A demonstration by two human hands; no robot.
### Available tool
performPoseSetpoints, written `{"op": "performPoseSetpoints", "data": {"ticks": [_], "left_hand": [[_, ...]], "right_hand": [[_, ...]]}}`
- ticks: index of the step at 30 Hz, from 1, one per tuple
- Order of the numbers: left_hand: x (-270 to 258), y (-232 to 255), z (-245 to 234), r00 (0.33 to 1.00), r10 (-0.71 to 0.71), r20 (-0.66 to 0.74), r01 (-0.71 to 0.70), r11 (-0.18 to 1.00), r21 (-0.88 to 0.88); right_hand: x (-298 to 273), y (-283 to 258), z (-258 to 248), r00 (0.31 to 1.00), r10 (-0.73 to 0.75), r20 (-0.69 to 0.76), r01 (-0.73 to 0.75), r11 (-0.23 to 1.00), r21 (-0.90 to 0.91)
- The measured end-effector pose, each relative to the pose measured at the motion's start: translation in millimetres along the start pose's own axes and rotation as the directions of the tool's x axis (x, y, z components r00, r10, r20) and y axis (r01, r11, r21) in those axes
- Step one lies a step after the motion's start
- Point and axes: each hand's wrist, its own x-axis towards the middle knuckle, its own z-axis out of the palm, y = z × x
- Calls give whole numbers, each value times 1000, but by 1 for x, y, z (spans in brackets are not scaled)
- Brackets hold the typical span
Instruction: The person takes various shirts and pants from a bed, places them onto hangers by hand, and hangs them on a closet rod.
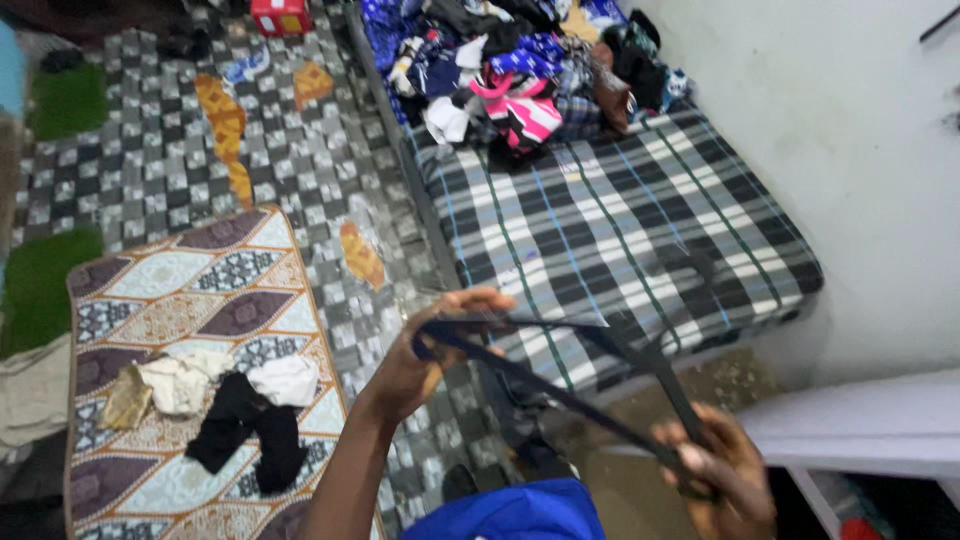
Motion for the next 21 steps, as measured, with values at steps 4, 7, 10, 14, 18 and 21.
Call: {"op": "performPoseSetpoints", "data": {"ticks": [4,7,10,14,18,21], "left_hand": [[-5,23,-46,980,147,-137,-184,932,-311],[-7,41,-86,934,223,-279,-329,841,-429],[-12,58,-130,869,211,-448,-398,836,-378],[-9,83,-197,748,183,-637,-339,932,-130],[26,111,-261,668,188,-720,-265,964,6],[66,137,-304,642,210,-737,-270,962,39]], "right_hand": [[78,-4,143,997,-72,-26,74,994,86],[124,-6,207,993,39,-111,-41,999,-19],[170,10,244,989,145,29,-145,989,0],[237,40,277,969,167,184,-171,985,5],[316,64,318,970,162,183,-164,986,-9],[381,69,353,972,132,195,-150,986,79]]}}
